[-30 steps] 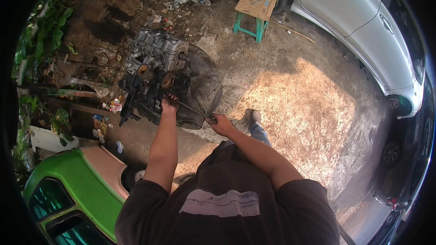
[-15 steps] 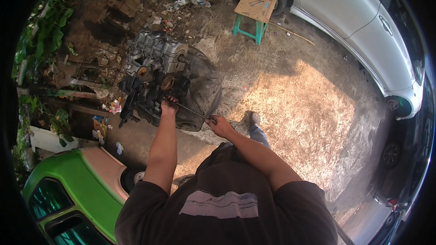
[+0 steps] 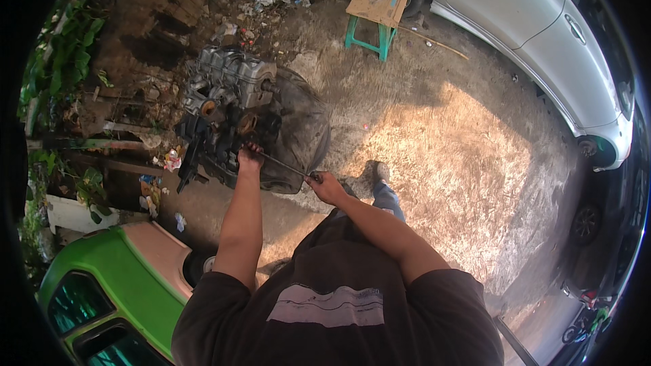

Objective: The person uses a T-handle wrench to loosen and remove bolts from a car engine block resting on a tarp. They repeatedly insert the wrench, turn it, and remove fasteners from various locations on the engine.

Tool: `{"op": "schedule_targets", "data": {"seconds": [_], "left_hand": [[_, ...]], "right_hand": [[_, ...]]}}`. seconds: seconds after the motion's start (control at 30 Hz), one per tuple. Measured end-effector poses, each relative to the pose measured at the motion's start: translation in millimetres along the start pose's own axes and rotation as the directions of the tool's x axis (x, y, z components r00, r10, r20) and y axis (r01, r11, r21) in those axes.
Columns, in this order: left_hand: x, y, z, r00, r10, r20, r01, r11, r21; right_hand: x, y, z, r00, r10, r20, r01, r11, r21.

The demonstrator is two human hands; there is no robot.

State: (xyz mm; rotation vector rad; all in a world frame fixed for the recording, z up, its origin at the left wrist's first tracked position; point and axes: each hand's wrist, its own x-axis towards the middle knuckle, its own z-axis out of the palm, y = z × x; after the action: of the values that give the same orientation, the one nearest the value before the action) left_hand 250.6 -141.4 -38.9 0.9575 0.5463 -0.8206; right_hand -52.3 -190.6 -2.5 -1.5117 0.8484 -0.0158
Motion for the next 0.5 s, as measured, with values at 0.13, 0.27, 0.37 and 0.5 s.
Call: {"op": "schedule_targets", "data": {"seconds": [0.13, 0.27, 0.37, 0.5], "left_hand": [[6.3, 1.3, -1.7, 0.999, -0.03, -0.025, 0.03, 1.0, -0.002], [2.4, 1.4, -0.4, 0.998, -0.048, -0.047, 0.048, 0.999, 0.01], [-2.2, 0.2, 2.1, 0.999, -0.008, -0.039, 0.008, 1.0, 0.007], [-4.9, -1.0, 3.5, 1.0, -0.005, -0.019, 0.005, 1.0, 0.018]], "right_hand": [[-1.6, 1.4, 3.6, 1.0, -0.006, -0.018, 0.007, 0.999, 0.046], [-0.8, 3.5, 5.6, 0.999, 0.005, -0.032, -0.003, 0.998, 0.069], [-1.2, 2.2, 5.3, 0.998, -0.038, -0.049, 0.043, 0.995, 0.093], [-5.0, -3.6, 4.4, 0.999, 0.008, -0.046, -0.002, 0.992, 0.126]]}}
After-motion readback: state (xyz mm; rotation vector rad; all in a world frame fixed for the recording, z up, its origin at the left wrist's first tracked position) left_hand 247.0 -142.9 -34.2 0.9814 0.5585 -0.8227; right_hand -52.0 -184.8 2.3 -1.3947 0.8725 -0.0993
